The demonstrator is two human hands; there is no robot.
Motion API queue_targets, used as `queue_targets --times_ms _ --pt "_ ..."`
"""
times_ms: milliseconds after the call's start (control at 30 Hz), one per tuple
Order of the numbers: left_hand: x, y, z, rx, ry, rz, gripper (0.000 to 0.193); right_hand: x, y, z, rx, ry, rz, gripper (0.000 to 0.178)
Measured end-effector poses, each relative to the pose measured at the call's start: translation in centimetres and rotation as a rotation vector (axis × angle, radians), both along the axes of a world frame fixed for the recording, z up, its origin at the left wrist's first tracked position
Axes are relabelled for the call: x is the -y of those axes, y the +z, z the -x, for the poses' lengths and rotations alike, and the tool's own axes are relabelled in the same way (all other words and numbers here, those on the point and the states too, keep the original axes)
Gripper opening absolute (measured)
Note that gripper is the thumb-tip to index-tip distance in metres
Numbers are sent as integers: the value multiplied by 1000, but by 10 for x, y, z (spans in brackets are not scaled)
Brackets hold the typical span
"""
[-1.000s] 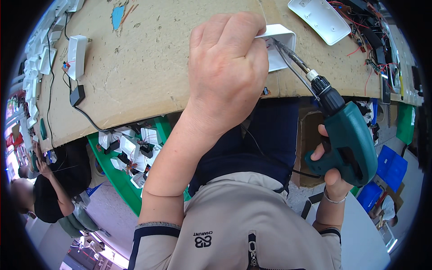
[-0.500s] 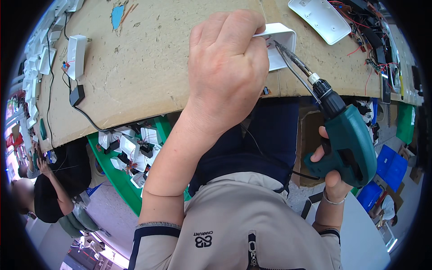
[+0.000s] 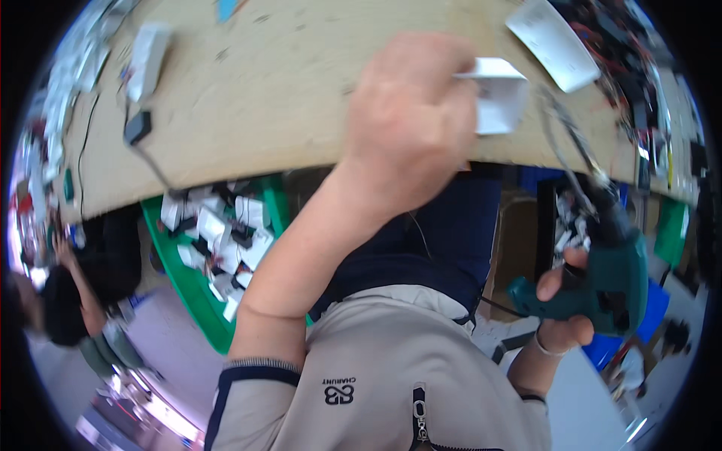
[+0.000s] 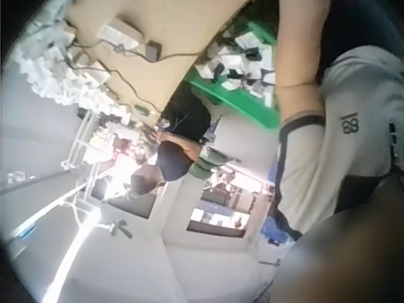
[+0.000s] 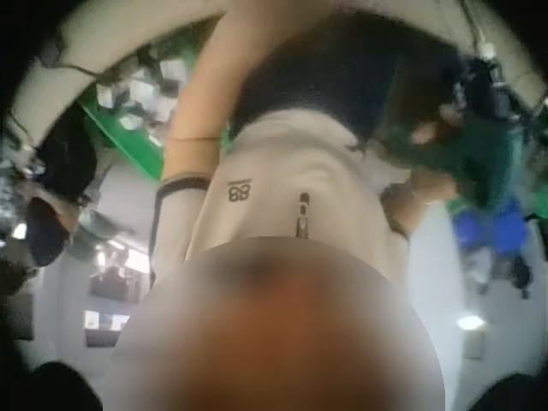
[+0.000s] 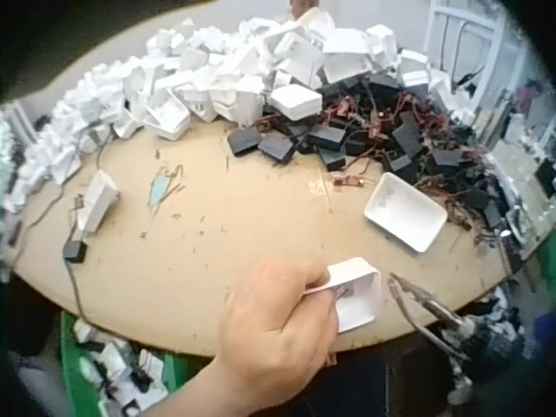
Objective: Assembling electronic components by connecting wires to plastic housings using a specialized handheld tool.
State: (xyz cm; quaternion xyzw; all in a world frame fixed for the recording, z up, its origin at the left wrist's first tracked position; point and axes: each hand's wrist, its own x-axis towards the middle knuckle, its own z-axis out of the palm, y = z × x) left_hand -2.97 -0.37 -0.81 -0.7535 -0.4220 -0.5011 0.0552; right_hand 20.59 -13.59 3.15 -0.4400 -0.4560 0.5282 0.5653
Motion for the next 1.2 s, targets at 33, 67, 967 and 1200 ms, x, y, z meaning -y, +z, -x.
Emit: queue_targets --times_ms 33,67,967,1200 --pt "6 -2 2 46 -39 -30 13 2 -6 -6 11 27 -53 95" --pt "11 -2 1 157 -97 -93 14 11 -3 -15 12 -27 20 95" --pt "379 -67 324 681 815 1218 11 -21 -5 -13 -193 160 -80 83" --pt "220 33 272 3 335 1247 15 -23 -7 -14 -198 180 -77 82"
